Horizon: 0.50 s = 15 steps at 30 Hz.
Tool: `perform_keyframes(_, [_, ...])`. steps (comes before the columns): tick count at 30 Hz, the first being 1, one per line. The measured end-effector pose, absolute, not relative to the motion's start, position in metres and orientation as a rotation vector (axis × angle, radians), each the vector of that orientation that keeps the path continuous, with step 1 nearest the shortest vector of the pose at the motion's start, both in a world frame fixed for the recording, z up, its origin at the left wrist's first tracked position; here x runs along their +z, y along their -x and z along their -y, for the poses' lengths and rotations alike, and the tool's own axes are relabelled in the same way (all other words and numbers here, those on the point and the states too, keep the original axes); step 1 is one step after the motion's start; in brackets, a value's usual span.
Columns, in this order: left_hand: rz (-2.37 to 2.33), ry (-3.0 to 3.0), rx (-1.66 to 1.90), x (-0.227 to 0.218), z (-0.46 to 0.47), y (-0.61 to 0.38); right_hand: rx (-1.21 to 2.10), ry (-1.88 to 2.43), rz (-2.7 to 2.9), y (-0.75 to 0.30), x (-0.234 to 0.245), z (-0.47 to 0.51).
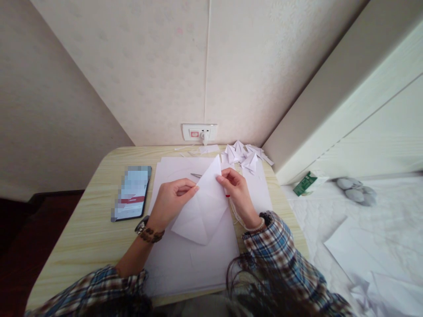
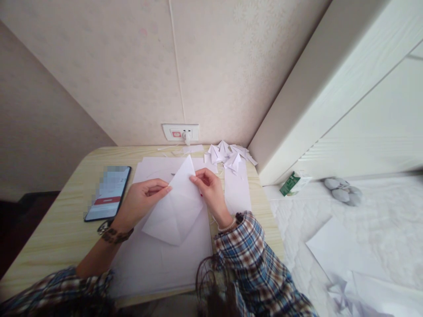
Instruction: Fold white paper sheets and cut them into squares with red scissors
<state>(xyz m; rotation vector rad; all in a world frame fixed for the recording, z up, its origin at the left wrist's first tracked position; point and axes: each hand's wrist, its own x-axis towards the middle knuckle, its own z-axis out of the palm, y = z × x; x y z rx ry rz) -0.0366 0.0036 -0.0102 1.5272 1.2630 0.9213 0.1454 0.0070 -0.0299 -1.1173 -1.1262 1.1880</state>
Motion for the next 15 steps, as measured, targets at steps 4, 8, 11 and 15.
perform_keyframes(4, [-1.259, -1.535, 0.906, -0.0111, -0.0028, 0.0357, 1.196, 1.121, 1.088, -0.1457, -0.0309, -0.0070])
perform_keyframes(8, [-1.255, -1.531, 0.896, -0.0109, -0.0028, 0.0364, 1.175, 1.119, 1.091, -0.1462, -0.0323, -0.0067])
perform_keyframes(11, [-1.251, -1.526, 0.893, -0.0095, -0.0032, 0.0369, 1.168, 1.117, 1.100, -0.1466, -0.0314, -0.0065])
perform_keyframes(15, [-1.254, -1.518, 0.894, -0.0082, -0.0035, 0.0367, 1.195, 1.134, 1.116, -0.1472, -0.0293, -0.0066])
